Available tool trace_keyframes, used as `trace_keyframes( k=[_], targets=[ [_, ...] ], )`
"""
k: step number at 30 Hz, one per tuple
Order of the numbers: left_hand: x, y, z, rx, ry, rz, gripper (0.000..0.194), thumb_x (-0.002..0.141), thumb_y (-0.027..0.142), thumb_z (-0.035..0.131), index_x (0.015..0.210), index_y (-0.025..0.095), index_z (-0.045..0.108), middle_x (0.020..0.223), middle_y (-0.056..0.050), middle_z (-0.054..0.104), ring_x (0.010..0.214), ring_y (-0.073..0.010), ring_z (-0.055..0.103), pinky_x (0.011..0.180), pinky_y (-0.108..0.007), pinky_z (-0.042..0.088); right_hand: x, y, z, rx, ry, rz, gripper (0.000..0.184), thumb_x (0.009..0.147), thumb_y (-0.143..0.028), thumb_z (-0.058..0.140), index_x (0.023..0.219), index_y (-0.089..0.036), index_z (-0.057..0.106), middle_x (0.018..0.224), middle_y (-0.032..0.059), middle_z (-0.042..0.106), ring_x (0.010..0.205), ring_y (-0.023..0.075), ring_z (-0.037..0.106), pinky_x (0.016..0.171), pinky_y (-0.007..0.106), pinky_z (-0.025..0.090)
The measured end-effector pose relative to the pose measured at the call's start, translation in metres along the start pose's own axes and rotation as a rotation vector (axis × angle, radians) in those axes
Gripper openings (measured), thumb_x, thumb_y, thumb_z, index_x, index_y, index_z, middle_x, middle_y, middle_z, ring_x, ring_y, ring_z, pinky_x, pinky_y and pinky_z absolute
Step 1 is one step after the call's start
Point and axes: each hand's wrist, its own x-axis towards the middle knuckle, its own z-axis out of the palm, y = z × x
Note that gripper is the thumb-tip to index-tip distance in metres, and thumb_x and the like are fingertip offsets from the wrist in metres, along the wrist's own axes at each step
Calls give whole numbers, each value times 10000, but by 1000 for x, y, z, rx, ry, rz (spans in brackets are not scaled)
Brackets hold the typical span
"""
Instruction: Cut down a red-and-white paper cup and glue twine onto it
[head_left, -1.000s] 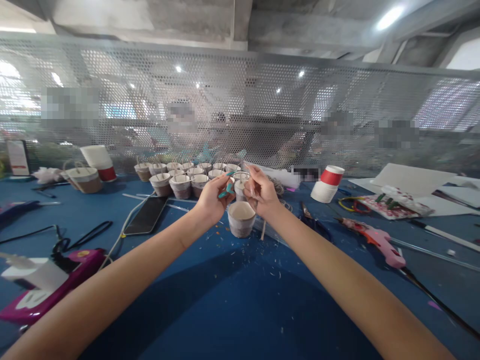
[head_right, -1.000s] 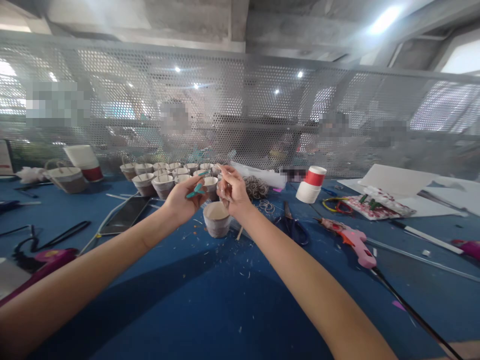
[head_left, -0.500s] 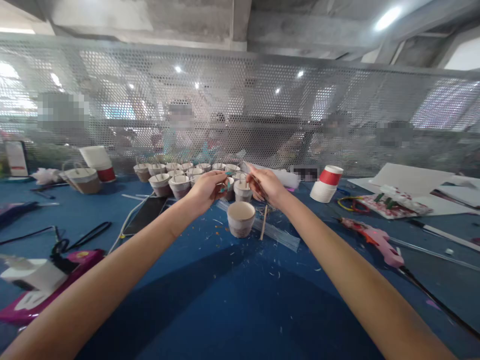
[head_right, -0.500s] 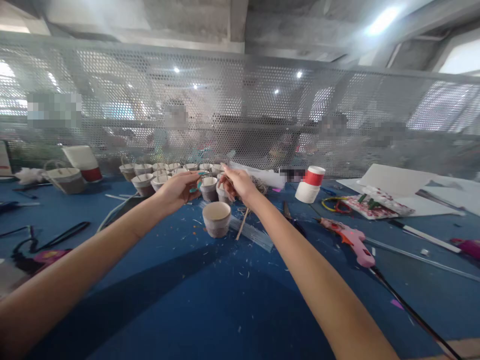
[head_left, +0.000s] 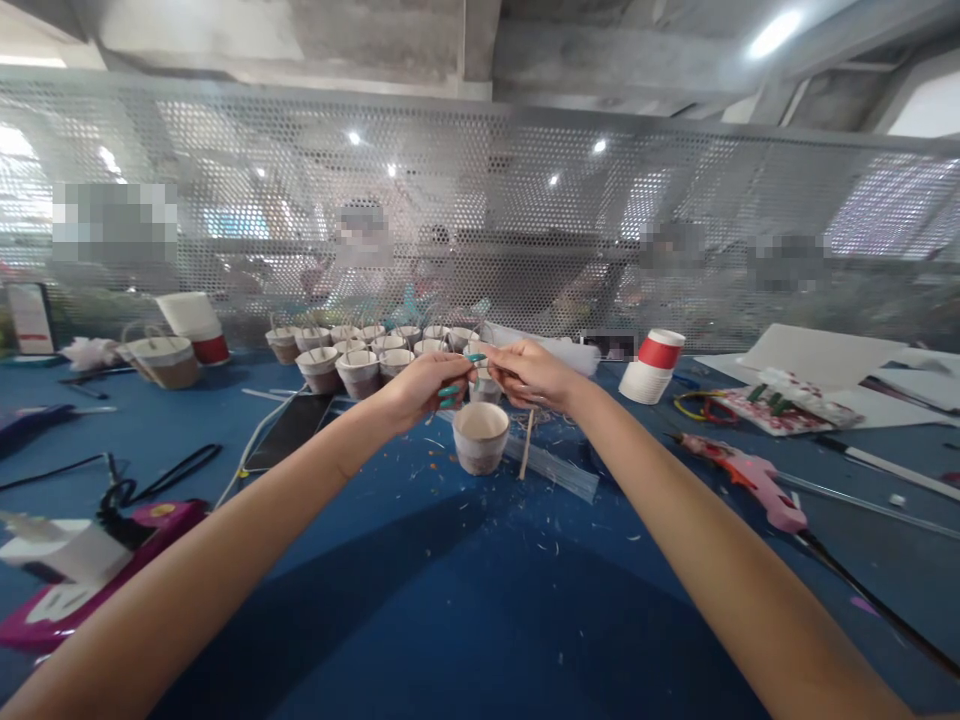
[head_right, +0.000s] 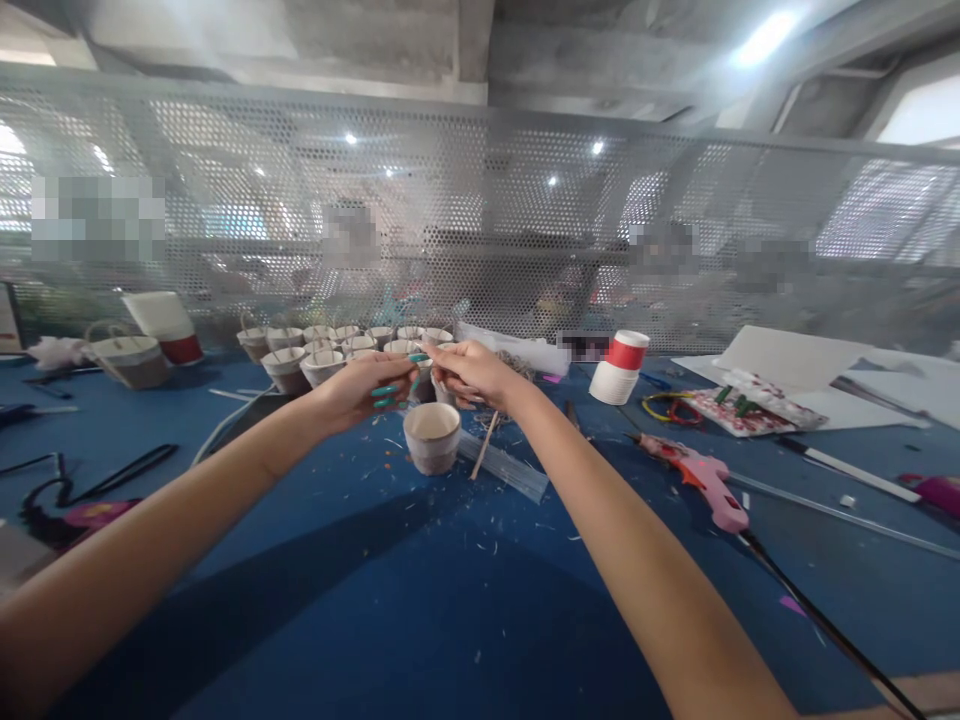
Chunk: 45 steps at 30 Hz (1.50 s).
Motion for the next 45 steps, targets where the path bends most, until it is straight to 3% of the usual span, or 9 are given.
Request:
trace_keyframes(
  k=[10,18,22,33,39,45],
  targets=[
    [-6,5,4,-192,-30,-31,263,826,193,476,592,130,577,461,47,335,403,-57,380,460,-171,442,0,-6,9,150,-52,-79,565,831,-484,531,386,-170,380,271,-78,260,226,17,190,251,152,198],
    [-10,9,9,-281,34,31,311,865,176,423,592,118,560,457,51,323,414,-57,377,476,-174,458,7,-1,23,323,68,-123,540,882,-438,458,415,-180,373,293,-74,235,272,34,181,259,149,198],
    [-10,10,12,-340,48,35,319,875,163,413,595,119,559,448,59,297,395,-48,350,455,-157,433,9,-1,28,400,65,-132,511,934,-364,346,454,-189,369,302,-72,240,277,48,183,283,155,231],
    [-11,7,18,-418,94,38,308,870,157,420,598,137,560,455,51,356,379,-48,361,447,-167,438,11,2,27,503,3,-134,481,941,-433,304,520,-201,327,342,-91,229,282,45,182,325,159,262],
    [-11,6,21,-413,137,27,297,859,171,452,585,143,562,470,37,389,394,-52,384,446,-168,431,8,-4,31,466,114,-38,503,925,-454,334,488,-213,272,310,-92,199,265,52,164,291,179,200],
    [-11,4,19,-419,108,47,300,865,167,429,597,142,561,467,41,376,402,-54,387,471,-169,442,8,-5,37,498,156,-61,540,919,-424,384,437,-204,282,275,-90,155,253,38,121,265,165,180]
  ],
)
